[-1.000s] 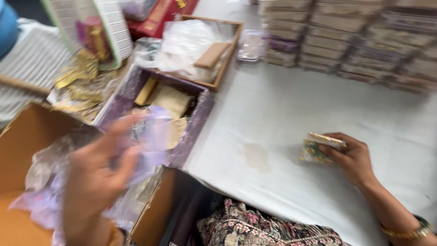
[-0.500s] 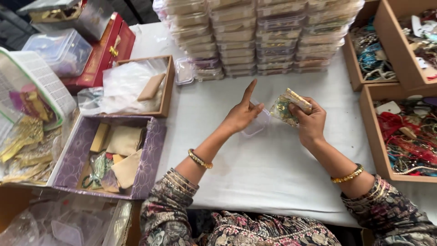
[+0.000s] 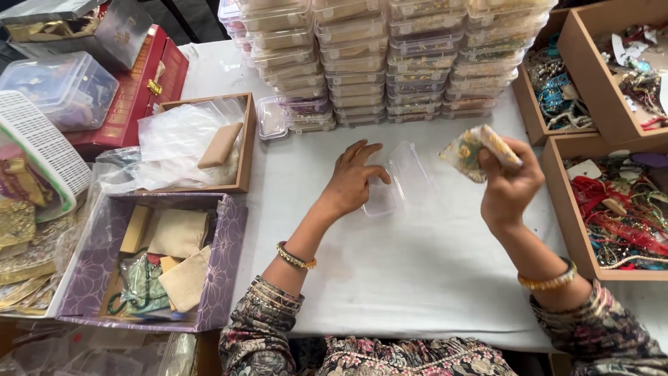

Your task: The person packs a green beaded bracelet into a small plastic bag, then wraps it in a gold-patterned cloth. They place the wrapped item into a small plastic container and stack it with others. The person repeats this process with another bracelet, using a red-patterned cloth for wrapping.

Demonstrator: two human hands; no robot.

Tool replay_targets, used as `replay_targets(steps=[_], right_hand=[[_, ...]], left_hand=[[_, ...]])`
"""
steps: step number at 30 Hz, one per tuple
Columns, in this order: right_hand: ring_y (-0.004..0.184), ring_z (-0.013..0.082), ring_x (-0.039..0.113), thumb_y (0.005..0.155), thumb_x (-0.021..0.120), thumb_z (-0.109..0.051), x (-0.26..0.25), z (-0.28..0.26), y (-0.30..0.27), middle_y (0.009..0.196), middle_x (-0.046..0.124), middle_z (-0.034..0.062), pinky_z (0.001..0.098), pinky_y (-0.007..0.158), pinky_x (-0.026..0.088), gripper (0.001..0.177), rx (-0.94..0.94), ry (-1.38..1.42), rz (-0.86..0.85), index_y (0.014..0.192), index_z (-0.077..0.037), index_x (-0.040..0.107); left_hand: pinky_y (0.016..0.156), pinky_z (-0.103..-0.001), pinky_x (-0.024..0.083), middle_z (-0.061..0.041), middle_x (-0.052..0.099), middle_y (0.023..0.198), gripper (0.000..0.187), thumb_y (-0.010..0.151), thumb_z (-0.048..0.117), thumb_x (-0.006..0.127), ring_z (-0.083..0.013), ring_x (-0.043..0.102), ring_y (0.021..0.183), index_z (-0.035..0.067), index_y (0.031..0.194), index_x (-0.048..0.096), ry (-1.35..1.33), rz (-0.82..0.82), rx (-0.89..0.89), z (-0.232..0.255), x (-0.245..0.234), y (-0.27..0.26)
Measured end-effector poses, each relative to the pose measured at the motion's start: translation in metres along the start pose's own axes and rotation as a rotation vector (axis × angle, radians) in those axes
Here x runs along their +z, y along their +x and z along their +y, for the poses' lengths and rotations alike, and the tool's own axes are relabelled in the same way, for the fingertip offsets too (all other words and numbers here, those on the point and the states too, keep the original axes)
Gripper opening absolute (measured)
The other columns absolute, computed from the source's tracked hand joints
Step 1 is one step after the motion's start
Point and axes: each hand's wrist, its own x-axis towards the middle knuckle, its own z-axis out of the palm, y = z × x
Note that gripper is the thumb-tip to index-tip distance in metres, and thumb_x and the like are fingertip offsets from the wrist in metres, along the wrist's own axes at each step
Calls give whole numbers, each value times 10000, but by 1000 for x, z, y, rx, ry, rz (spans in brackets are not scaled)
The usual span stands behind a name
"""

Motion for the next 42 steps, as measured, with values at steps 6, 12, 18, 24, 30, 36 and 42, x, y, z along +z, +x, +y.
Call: replay_targets(steps=[6, 12, 18, 24, 30, 36, 42], right_hand=[[1017, 158, 676, 892, 780, 44, 57, -43, -24, 1103, 686, 76, 294, 883, 591, 192, -105, -417, -310, 1060, -13, 707], [970, 201, 701, 819, 788, 60, 89, -7, -32, 1035, 703, 105, 311, 786, 593, 228, -127, -639, -425, 1021, -32, 736], [869, 190, 739, 806, 813, -26, 84, 12, -37, 971, 743, 96, 319, 742, 587, 294, 199, -726, -526, 1076, -39, 698], [775, 249, 731, 865, 800, -166, 82, -12, -29, 931, 746, 111, 369, 678, 575, 288, 259, -975, -706, 1113, -64, 695], [773, 291, 703, 912, 721, -178, 77, -17, -24, 901, 723, 131, 391, 677, 558, 353, 14, -963, -709, 1234, -57, 641], [761, 259, 734, 928, 703, -176, 70, -7, -23, 830, 748, 84, 390, 679, 566, 275, 235, -986, -761, 1169, -74, 617], [832, 270, 708, 906, 723, -157, 66, -8, -22, 860, 734, 81, 401, 693, 565, 200, 156, -990, -861, 1071, -68, 652]], left_hand=[[1061, -412, 460, -135, 558, 1420, 419, 825, -50, 588, -358, 556, 1243, 89, 1196, 726, -188, -220, -139, -24, 27, -7], [861, -404, 541, -82, 616, 1163, 467, 794, 245, 822, -289, 654, 1007, 90, 1210, 680, -318, -216, -350, 5, -2, -13], [778, -398, 544, -57, 593, 1152, 539, 722, 265, 876, -246, 654, 888, 116, 1197, 669, -452, -166, -336, -2, -2, -13], [754, -366, 524, -11, 627, 1140, 276, 936, 349, 724, -203, 635, 840, 110, 1074, 723, -539, -74, -316, -1, 13, -17], [810, -352, 529, -5, 621, 1147, 205, 959, 300, 727, -205, 633, 983, 95, 950, 736, -464, -45, -257, -3, 25, -18], [933, -378, 520, -44, 569, 1253, 218, 873, 192, 754, -232, 598, 1087, 139, 1084, 744, -569, 15, -185, 18, 3, -13], [996, -434, 485, -86, 556, 1334, 148, 866, 271, 789, -291, 530, 1219, 164, 966, 768, -409, -5, -91, 13, 9, -15]])
